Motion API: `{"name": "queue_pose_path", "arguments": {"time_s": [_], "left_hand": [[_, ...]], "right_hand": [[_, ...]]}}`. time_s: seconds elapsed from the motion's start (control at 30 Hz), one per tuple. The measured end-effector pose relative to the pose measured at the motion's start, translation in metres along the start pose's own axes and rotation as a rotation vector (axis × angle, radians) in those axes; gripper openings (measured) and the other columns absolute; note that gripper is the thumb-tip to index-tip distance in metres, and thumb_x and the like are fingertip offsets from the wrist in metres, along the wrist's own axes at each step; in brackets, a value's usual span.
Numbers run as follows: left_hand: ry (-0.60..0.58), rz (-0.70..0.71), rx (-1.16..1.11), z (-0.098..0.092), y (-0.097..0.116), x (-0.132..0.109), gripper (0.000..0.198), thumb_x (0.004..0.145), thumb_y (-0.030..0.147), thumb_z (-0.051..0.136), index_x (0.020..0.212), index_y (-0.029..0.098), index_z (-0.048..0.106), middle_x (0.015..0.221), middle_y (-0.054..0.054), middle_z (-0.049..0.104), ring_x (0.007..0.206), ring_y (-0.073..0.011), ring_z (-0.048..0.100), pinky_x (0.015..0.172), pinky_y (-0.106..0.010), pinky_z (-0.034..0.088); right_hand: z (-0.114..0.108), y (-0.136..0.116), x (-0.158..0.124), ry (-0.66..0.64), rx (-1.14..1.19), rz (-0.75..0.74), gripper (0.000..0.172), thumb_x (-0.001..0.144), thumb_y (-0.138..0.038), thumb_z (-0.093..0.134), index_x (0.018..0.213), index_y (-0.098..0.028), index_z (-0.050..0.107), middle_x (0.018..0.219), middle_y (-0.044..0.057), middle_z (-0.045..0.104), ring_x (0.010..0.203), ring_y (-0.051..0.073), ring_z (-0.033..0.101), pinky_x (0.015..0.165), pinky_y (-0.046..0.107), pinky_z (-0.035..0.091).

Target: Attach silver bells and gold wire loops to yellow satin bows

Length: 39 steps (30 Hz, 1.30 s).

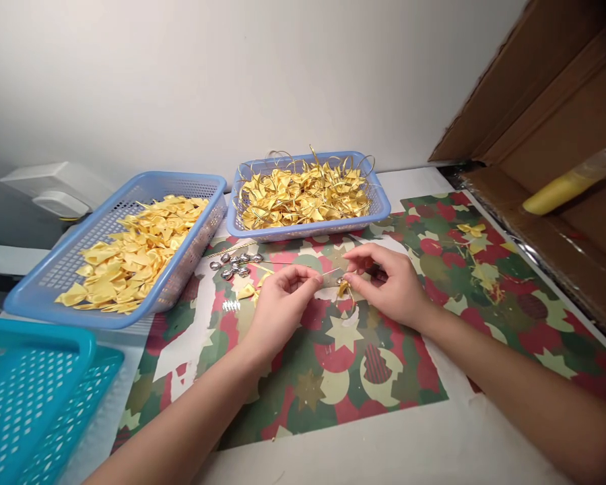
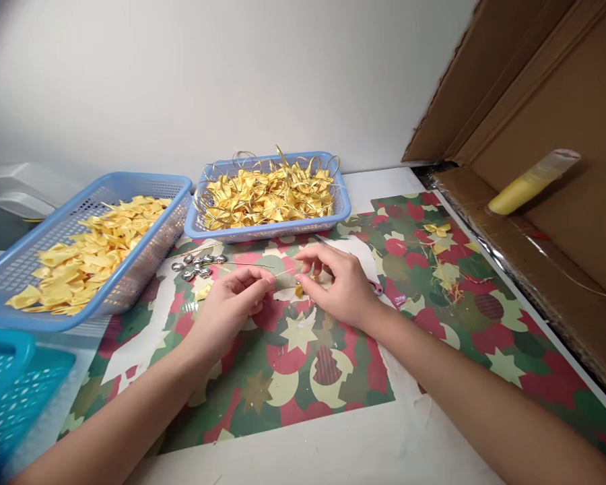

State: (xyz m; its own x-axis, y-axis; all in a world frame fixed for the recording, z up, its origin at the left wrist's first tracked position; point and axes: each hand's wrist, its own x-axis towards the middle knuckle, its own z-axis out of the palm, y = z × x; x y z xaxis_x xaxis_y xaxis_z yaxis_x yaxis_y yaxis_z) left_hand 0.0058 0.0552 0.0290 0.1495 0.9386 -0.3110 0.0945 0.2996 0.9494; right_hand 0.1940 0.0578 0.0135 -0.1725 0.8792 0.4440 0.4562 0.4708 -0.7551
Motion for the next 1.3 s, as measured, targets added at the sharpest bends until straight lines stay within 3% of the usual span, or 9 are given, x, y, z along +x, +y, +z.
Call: {"name": "queue_pose_path", "arguments": {"time_s": [0.17, 0.23, 0.3, 0.4, 0.5, 0.63, 0.87, 1.0, 1.3], "left_hand": [[-0.058, 0.095, -0.098, -0.001, -0.001, 0.000, 0.017, 0.081, 0.036, 0.069, 0.079, 0.020, 0.063, 0.075, 0.003, 0.059, 0.056, -0.0065, 0.048, 0.050, -0.017, 0.039], [-0.081, 0.171, -0.145, -0.003, -0.001, 0.001, 0.016, 0.081, 0.035, 0.070, 0.078, 0.020, 0.064, 0.094, 0.000, 0.065, 0.068, -0.0081, 0.055, 0.060, -0.019, 0.045], [-0.088, 0.238, -0.193, -0.004, -0.001, 0.002, 0.015, 0.081, 0.034, 0.070, 0.077, 0.020, 0.065, 0.103, -0.002, 0.066, 0.083, -0.0116, 0.060, 0.071, -0.020, 0.047], [-0.113, 0.272, -0.261, -0.005, 0.003, 0.002, 0.016, 0.082, 0.035, 0.070, 0.079, 0.021, 0.065, 0.097, -0.003, 0.068, 0.093, -0.0154, 0.061, 0.072, -0.021, 0.048], [-0.186, 0.205, -0.353, -0.005, 0.007, 0.000, 0.018, 0.082, 0.037, 0.071, 0.081, 0.020, 0.062, 0.080, 0.000, 0.066, 0.078, -0.0135, 0.062, 0.064, -0.021, 0.048], [-0.228, 0.077, -0.552, -0.001, 0.008, 0.001, 0.023, 0.078, 0.032, 0.076, 0.078, 0.018, 0.057, 0.067, 0.004, 0.060, 0.053, -0.0055, 0.050, 0.054, -0.017, 0.044], [-0.290, -0.191, -0.902, -0.002, 0.001, 0.007, 0.029, 0.072, 0.026, 0.081, 0.084, 0.017, 0.056, 0.080, 0.005, 0.056, 0.050, -0.0018, 0.039, 0.040, -0.011, 0.031], [-0.338, -0.245, -0.946, -0.002, 0.002, 0.006, 0.026, 0.074, 0.026, 0.080, 0.085, 0.018, 0.058, 0.086, 0.003, 0.058, 0.052, -0.0025, 0.040, 0.040, -0.011, 0.031], [-0.416, -0.311, -0.927, -0.001, 0.003, 0.002, 0.021, 0.073, 0.025, 0.079, 0.081, 0.018, 0.060, 0.069, 0.004, 0.047, 0.053, -0.0043, 0.041, 0.042, -0.012, 0.029]], "right_hand": [[-0.018, -0.007, 0.012, -0.032, -0.116, 0.075, 0.006, 0.085, -0.022, 0.058, 0.085, -0.020, 0.064, 0.080, 0.002, 0.067, 0.072, 0.015, 0.060, 0.066, 0.027, 0.046], [-0.034, -0.011, 0.020, -0.162, -0.216, 0.133, 0.009, 0.084, -0.025, 0.059, 0.078, -0.020, 0.063, 0.077, 0.002, 0.066, 0.070, 0.015, 0.059, 0.066, 0.028, 0.044], [-0.050, -0.013, 0.026, -0.378, -0.377, 0.255, 0.020, 0.078, -0.037, 0.068, 0.070, -0.020, 0.060, 0.073, 0.002, 0.064, 0.064, 0.015, 0.056, 0.057, 0.027, 0.040], [-0.062, -0.011, 0.028, -0.561, -0.658, 0.433, 0.031, 0.068, -0.040, 0.076, 0.063, -0.020, 0.053, 0.068, 0.003, 0.061, 0.056, 0.015, 0.051, 0.048, 0.027, 0.029], [-0.060, -0.007, 0.025, -0.648, -0.711, 0.484, 0.029, 0.075, -0.036, 0.070, 0.064, -0.020, 0.048, 0.070, 0.004, 0.060, 0.054, 0.015, 0.048, 0.048, 0.028, 0.027], [-0.057, -0.006, 0.023, -0.639, -0.623, 0.446, 0.022, 0.084, -0.034, 0.060, 0.073, -0.020, 0.048, 0.079, 0.006, 0.060, 0.062, 0.017, 0.052, 0.053, 0.029, 0.033], [-0.057, -0.033, 0.024, -0.702, -0.229, 0.338, 0.021, 0.097, -0.040, 0.039, 0.095, -0.022, 0.048, 0.087, 0.003, 0.059, 0.073, 0.016, 0.053, 0.063, 0.028, 0.041], [-0.042, -0.040, 0.021, -0.657, -0.181, 0.268, 0.020, 0.099, -0.039, 0.037, 0.095, -0.021, 0.046, 0.085, 0.002, 0.058, 0.071, 0.015, 0.049, 0.063, 0.028, 0.039], [-0.034, -0.042, 0.021, -0.623, -0.257, 0.216, 0.014, 0.097, -0.032, 0.040, 0.093, -0.021, 0.046, 0.085, 0.003, 0.061, 0.072, 0.017, 0.052, 0.061, 0.028, 0.034]]}}
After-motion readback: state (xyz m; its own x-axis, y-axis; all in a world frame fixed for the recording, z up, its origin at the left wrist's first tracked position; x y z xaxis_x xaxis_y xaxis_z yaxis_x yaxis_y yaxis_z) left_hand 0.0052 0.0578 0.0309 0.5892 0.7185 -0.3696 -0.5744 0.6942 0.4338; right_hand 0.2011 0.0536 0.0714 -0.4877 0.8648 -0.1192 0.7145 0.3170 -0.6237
